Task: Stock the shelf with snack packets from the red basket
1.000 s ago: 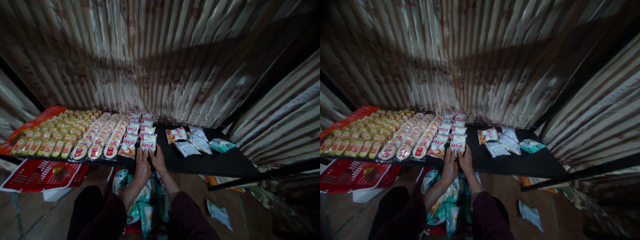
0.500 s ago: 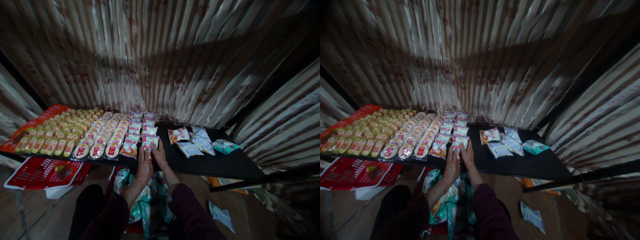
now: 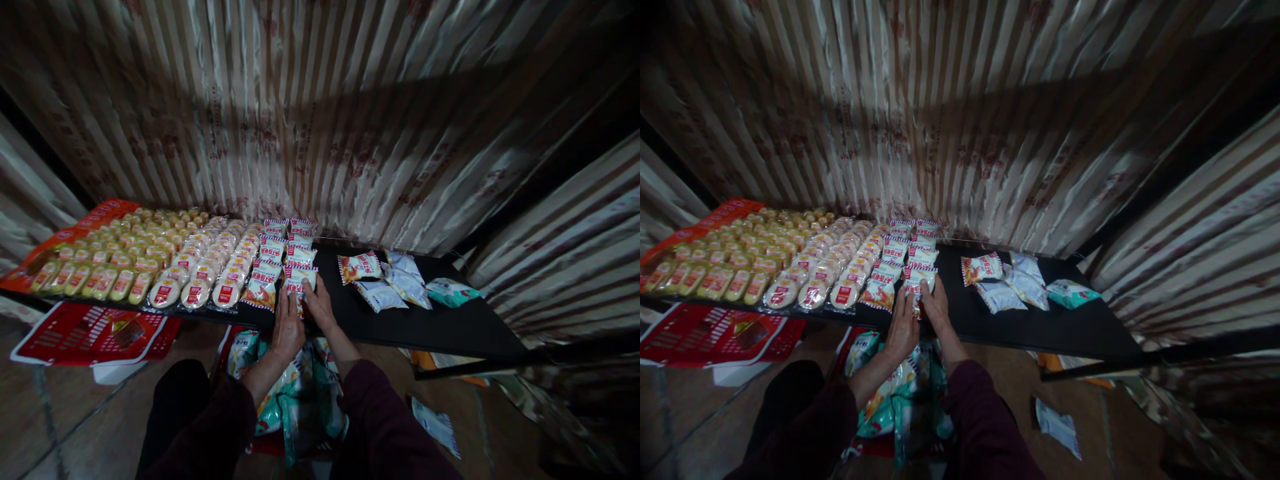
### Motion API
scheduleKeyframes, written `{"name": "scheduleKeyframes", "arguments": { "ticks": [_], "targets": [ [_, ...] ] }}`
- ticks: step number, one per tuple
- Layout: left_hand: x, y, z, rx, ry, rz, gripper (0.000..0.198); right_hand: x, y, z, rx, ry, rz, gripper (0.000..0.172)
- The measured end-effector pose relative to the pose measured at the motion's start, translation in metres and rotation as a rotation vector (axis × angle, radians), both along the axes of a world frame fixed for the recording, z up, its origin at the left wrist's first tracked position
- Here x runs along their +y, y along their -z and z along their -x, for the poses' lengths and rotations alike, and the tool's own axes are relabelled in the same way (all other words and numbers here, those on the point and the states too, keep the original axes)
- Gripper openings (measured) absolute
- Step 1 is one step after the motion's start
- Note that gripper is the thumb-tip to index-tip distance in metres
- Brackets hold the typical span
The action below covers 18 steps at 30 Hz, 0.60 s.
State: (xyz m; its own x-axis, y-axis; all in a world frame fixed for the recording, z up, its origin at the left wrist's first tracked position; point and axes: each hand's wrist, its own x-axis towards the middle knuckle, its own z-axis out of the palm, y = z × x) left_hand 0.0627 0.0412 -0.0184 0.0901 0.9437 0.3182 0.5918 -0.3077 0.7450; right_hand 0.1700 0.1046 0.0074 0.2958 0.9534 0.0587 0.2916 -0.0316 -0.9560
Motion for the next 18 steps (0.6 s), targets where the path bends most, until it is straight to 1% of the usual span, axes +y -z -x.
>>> {"name": "scheduleKeyframes", "arguments": {
  "ticks": [7, 11, 13, 16, 18],
  "targets": [
    [0.001, 0.002, 0.001, 0.051, -0.006, -0.022, 0.068, 0.0, 0.006, 0.0, -0.012, -0.005, -0.02, 0.063],
    [0.0, 0.004, -0.001, 0.121, -0.022, -0.068, 0.071, -0.002, 0.009, 0.001, -0.022, 0.038, -0.045, 0.07],
    [-0.001, 0.005, -0.001, 0.145, -0.032, -0.102, 0.072, -0.005, 0.01, 0.001, -0.046, 0.028, -0.051, 0.073],
    [-0.003, 0.007, -0.001, 0.18, -0.043, -0.152, 0.069, -0.009, 0.011, 0.002, -0.099, 0.029, -0.041, 0.078],
    [-0.006, 0.006, 0.0, 0.202, -0.035, -0.19, 0.067, -0.011, 0.01, 0.003, -0.145, 0.075, -0.051, 0.081]
  ]
}}
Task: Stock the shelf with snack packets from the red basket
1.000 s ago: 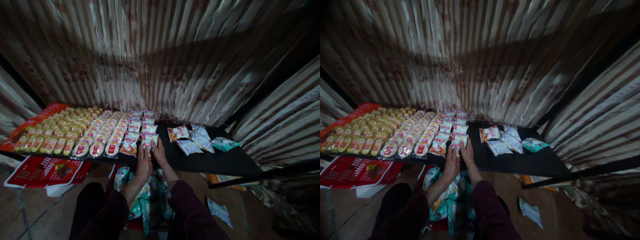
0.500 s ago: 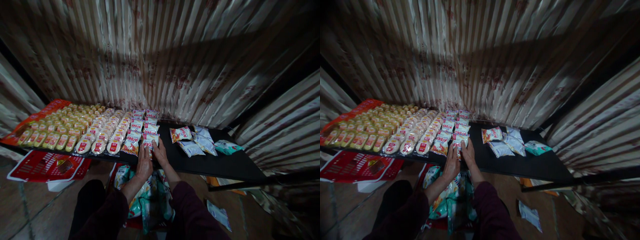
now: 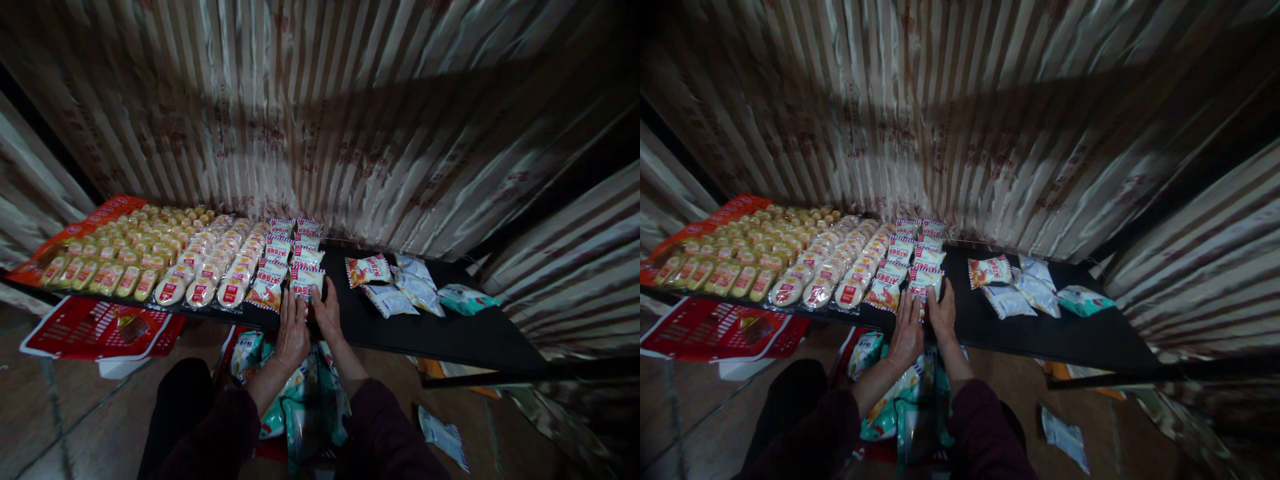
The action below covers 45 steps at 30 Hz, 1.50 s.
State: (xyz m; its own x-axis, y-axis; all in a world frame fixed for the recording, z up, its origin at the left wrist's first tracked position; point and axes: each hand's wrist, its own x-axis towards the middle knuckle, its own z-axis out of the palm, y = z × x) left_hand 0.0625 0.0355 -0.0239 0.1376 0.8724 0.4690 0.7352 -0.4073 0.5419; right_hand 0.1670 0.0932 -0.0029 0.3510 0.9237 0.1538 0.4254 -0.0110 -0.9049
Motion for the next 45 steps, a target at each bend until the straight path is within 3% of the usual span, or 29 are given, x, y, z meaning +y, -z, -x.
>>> {"name": "scheduleKeyframes", "arguments": {
  "ticks": [4, 7, 12, 16, 23, 34, 39, 45],
  "targets": [
    [-0.007, -0.007, 0.005, 0.033, -0.027, -0.057, 0.062, -0.01, -0.007, 0.002, -0.095, 0.096, -0.124, 0.074],
    [-0.012, -0.014, 0.014, 0.049, -0.112, -0.077, 0.056, -0.025, -0.016, 0.008, -0.168, 0.081, -0.252, 0.062],
    [-0.014, -0.018, 0.039, 0.062, -0.275, -0.037, 0.049, -0.056, -0.026, 0.038, -0.217, -0.13, -0.353, 0.047],
    [-0.011, -0.007, 0.058, 0.046, -0.34, 0.034, 0.05, -0.072, -0.029, 0.072, -0.212, -0.334, -0.298, 0.046],
    [-0.005, 0.015, 0.075, 0.01, -0.278, 0.101, 0.051, -0.067, -0.022, 0.099, -0.244, -0.385, -0.148, 0.051],
    [-0.005, 0.01, 0.073, -0.176, -0.253, 0.165, 0.052, -0.058, -0.016, 0.103, -0.214, -0.435, -0.092, 0.056],
    [-0.017, 0.007, 0.074, -0.169, -0.185, 0.124, 0.054, -0.088, -0.013, 0.092, -0.205, -0.447, -0.183, 0.045],
    [-0.053, 0.014, 0.065, -0.033, -0.174, 0.1, 0.05, -0.143, 0.02, 0.072, -0.285, -0.301, -0.136, 0.043]
  ]
}}
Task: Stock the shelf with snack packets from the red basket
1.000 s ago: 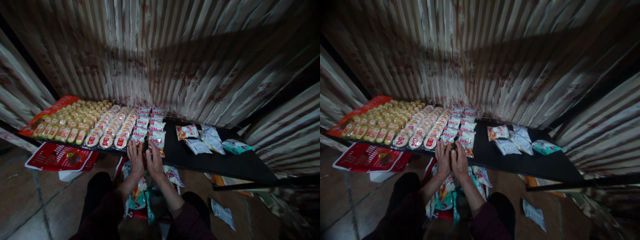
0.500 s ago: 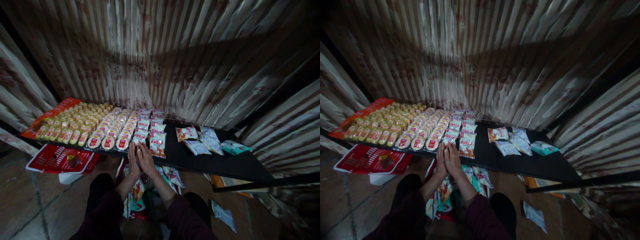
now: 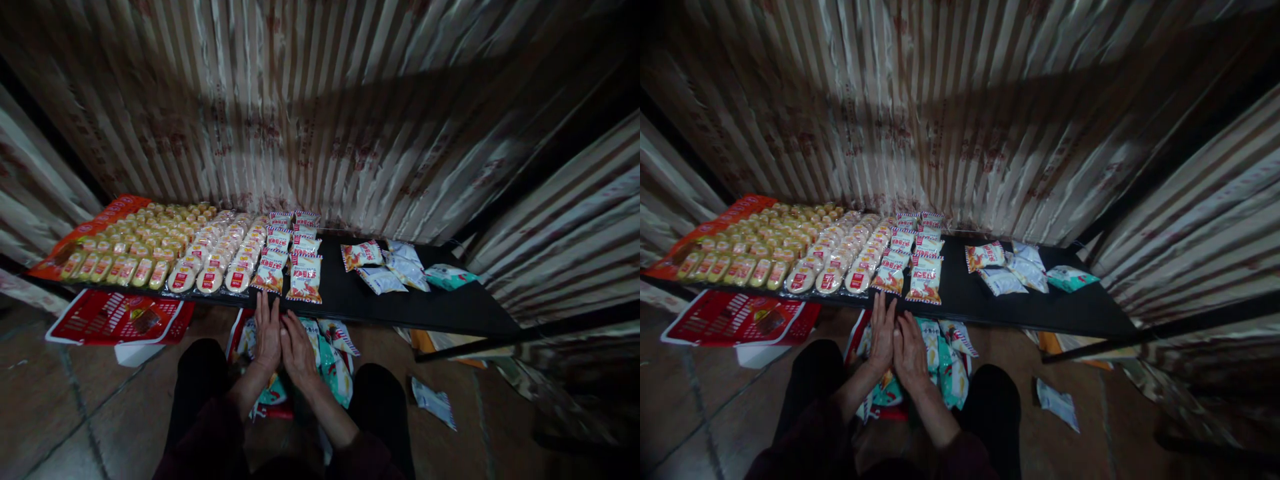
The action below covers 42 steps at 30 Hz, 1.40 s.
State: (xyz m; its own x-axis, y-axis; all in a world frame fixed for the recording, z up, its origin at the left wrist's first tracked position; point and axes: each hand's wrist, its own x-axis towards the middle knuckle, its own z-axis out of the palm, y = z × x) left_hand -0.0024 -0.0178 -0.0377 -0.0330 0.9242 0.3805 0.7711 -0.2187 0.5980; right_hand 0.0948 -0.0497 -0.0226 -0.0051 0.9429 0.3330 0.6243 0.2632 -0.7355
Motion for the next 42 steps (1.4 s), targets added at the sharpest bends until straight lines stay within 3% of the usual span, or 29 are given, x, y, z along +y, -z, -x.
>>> {"name": "scheduleKeyframes", "arguments": {
  "ticks": [7, 11, 17, 22, 25, 32, 42],
  "targets": [
    [-0.067, 0.016, -0.023, 0.209, 0.207, 0.18, 0.043, -0.045, 0.023, -0.03, -0.12, 0.116, -0.006, 0.037],
    [-0.089, 0.019, -0.033, 0.303, 0.296, 0.255, 0.046, -0.067, 0.029, -0.047, -0.204, 0.186, 0.013, 0.036],
    [-0.091, 0.013, -0.033, 0.349, 0.268, 0.243, 0.047, -0.072, 0.043, -0.081, -0.181, 0.403, 0.013, 0.047],
    [-0.093, 0.012, -0.034, 0.367, 0.272, 0.22, 0.048, -0.038, 0.054, -0.111, -0.145, 0.479, 0.056, 0.056],
    [-0.099, 0.013, -0.037, 0.355, 0.295, 0.214, 0.048, -0.016, 0.058, -0.123, -0.156, 0.486, 0.138, 0.053],
    [-0.103, 0.006, -0.041, 0.308, 0.361, 0.225, 0.047, -0.004, 0.059, -0.132, -0.152, 0.411, 0.115, 0.024],
    [-0.096, 0.002, -0.037, 0.289, 0.348, 0.267, 0.046, -0.02, 0.041, -0.127, -0.212, 0.226, -0.02, 0.018]
  ]
}}
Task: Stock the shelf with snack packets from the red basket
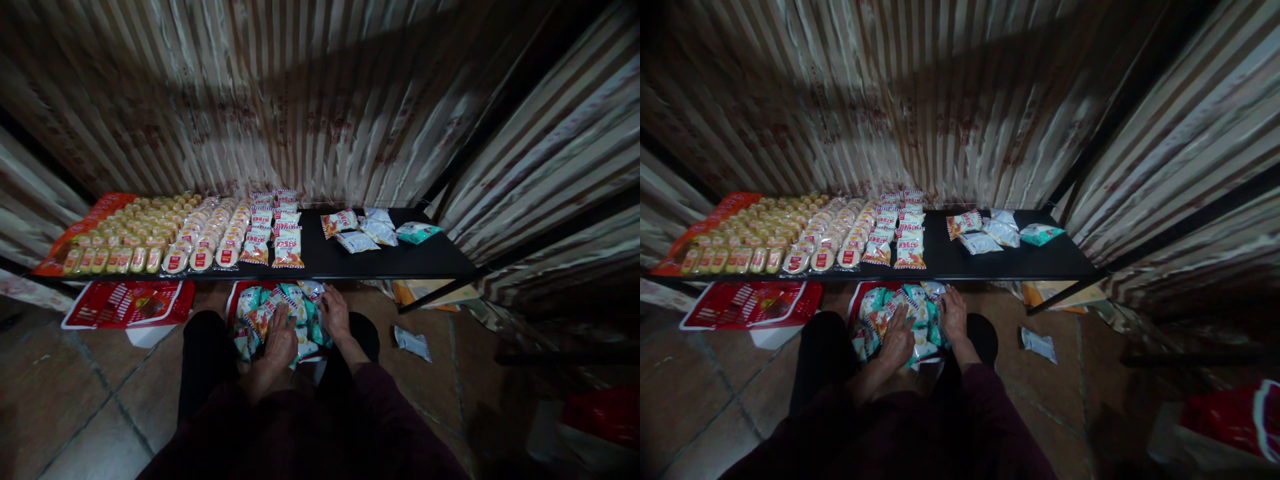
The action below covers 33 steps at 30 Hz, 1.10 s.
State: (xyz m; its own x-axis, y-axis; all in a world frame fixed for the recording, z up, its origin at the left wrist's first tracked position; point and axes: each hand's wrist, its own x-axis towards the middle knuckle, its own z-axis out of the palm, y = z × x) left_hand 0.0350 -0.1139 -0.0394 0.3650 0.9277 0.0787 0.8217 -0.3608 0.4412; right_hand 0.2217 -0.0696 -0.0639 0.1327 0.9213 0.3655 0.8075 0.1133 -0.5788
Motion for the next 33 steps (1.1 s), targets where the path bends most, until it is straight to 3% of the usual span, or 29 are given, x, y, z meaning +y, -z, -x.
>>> {"name": "scheduleKeyframes", "arguments": {
  "ticks": [5, 13, 18, 22, 26, 33],
  "targets": [
    [0.007, 0.009, -0.002, -0.07, -0.115, 0.005, 0.049, -0.015, -0.018, 0.006, 0.002, -0.046, -0.027, 0.018],
    [0.027, 0.011, 0.001, -0.248, -0.263, 0.05, 0.046, -0.034, -0.032, 0.028, 0.208, 0.08, -0.014, 0.02],
    [0.033, 0.006, -0.002, -0.34, -0.298, 0.079, 0.046, -0.037, -0.052, 0.033, 0.064, -0.093, -0.048, 0.017],
    [0.033, 0.005, -0.001, -0.453, -0.358, 0.085, 0.059, -0.036, -0.066, 0.031, 0.11, -0.195, -0.031, 0.015],
    [0.037, 0.001, 0.004, -0.613, -0.437, 0.23, 0.063, -0.033, -0.065, 0.028, 0.406, -0.07, 0.043, 0.015],
    [0.049, -0.002, 0.006, -1.034, -0.551, 0.47, 0.048, -0.026, -0.056, 0.036, 1.089, 0.136, 0.048, 0.026]
  ]
}}
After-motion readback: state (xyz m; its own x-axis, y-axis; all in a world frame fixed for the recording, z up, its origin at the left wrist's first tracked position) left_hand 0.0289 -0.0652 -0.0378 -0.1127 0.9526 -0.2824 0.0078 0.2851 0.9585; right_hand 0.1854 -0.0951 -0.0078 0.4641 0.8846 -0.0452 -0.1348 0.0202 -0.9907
